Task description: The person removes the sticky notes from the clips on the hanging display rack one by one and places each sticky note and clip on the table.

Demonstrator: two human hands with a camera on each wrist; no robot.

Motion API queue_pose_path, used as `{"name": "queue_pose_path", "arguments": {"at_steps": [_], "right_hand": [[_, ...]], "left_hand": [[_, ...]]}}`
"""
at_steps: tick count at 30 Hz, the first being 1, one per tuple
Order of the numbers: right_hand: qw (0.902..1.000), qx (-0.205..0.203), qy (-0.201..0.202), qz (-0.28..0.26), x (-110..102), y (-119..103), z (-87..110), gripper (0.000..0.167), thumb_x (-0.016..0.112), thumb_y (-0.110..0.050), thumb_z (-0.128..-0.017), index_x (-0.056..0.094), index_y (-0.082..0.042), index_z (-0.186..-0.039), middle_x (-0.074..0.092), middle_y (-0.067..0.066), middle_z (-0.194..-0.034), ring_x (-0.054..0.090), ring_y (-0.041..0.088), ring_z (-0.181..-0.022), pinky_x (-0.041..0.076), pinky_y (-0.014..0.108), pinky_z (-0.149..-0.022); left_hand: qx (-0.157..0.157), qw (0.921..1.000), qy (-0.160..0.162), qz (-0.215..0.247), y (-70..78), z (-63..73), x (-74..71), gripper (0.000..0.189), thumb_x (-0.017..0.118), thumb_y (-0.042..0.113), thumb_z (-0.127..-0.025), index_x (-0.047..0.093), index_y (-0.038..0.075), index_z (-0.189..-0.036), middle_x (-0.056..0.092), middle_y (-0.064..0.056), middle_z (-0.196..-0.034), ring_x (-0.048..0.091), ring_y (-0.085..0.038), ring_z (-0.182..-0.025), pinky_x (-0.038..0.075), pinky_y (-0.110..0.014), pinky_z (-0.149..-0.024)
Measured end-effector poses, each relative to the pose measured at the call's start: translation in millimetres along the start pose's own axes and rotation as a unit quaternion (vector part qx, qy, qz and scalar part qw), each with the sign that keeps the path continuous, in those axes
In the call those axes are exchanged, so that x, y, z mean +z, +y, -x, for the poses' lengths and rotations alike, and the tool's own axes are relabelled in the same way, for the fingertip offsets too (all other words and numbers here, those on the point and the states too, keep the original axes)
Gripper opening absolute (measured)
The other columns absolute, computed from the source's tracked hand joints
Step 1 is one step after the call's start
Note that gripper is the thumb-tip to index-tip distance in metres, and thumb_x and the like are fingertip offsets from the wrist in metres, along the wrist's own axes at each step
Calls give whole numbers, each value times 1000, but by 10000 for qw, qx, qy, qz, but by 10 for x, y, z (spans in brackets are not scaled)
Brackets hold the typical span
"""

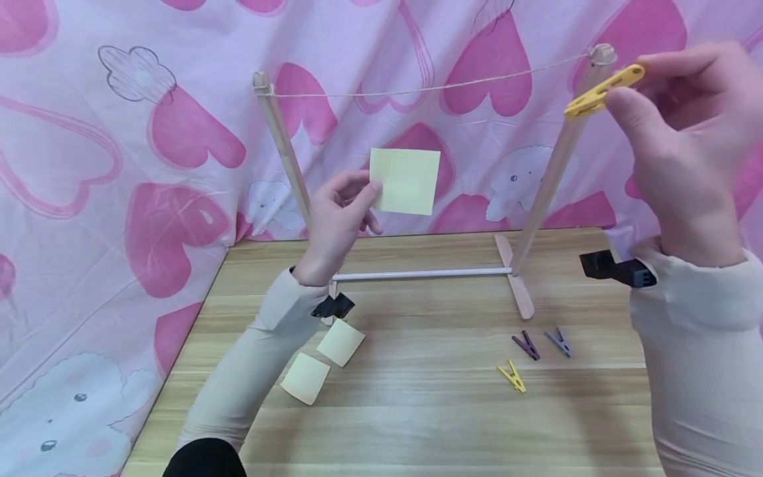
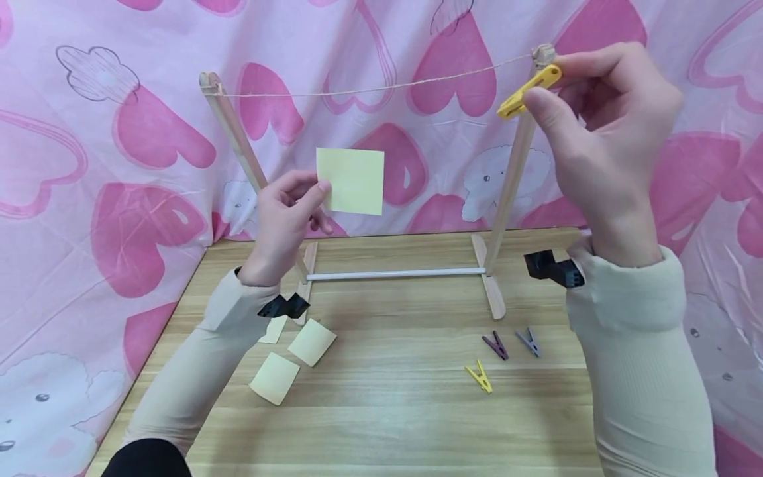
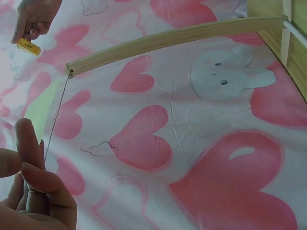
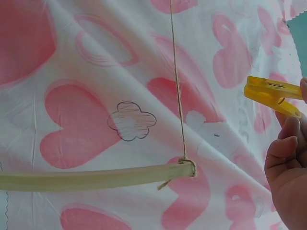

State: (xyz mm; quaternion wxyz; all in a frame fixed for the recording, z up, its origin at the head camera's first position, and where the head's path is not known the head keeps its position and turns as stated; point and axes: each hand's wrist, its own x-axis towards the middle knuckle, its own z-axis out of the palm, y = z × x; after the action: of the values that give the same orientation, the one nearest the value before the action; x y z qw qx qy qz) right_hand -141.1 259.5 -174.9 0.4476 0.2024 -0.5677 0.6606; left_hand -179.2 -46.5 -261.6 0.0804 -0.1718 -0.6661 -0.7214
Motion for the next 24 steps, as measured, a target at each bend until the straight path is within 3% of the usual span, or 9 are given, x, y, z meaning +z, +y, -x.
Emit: {"name": "queue_pose_path", "arguments": {"at_steps": [8,10,14,17,24], "right_hand": [[9985,433,4,-326,-204,-56,192,35,72,16,-73,57,14,-105,64,23,-95,62,25,-83,53,24,-76],[9982,553,34,-236,-252,-80,245,36,71,16,-75,57,13,-107,64,23,-99,63,27,-89,52,26,-83],[9977,666,96,-127,-325,-102,360,36,70,16,-76,57,13,-109,64,22,-99,61,25,-88,53,22,-77],[9964,729,138,-417,-361,-92,444,35,68,20,-75,56,15,-108,63,22,-96,61,25,-84,54,21,-71],[9926,756,364,-873,-437,-56,615,33,69,23,-72,56,20,-102,64,21,-93,62,26,-83,53,24,-78]], "left_hand": [[358,9968,-191,-693,-65,223,-118,18,63,9,-92,67,-2,-105,63,-3,-75,59,-15,-46,49,-28,-47],[242,9967,-225,-746,-91,274,-147,18,63,10,-92,67,-2,-105,63,-2,-74,60,-15,-46,48,-27,-47],[-325,9976,-273,-552,-154,376,-227,19,63,10,-92,65,-2,-107,65,6,-70,60,-14,-45,46,-24,-49],[-659,9962,-285,-486,-208,466,-303,18,62,10,-92,64,-1,-107,66,7,-67,59,-13,-44,46,-24,-50],[-933,9949,-232,-313,-330,647,-475,10,58,8,-95,60,3,-103,62,4,-70,59,-13,-45,41,-23,-49]]}}
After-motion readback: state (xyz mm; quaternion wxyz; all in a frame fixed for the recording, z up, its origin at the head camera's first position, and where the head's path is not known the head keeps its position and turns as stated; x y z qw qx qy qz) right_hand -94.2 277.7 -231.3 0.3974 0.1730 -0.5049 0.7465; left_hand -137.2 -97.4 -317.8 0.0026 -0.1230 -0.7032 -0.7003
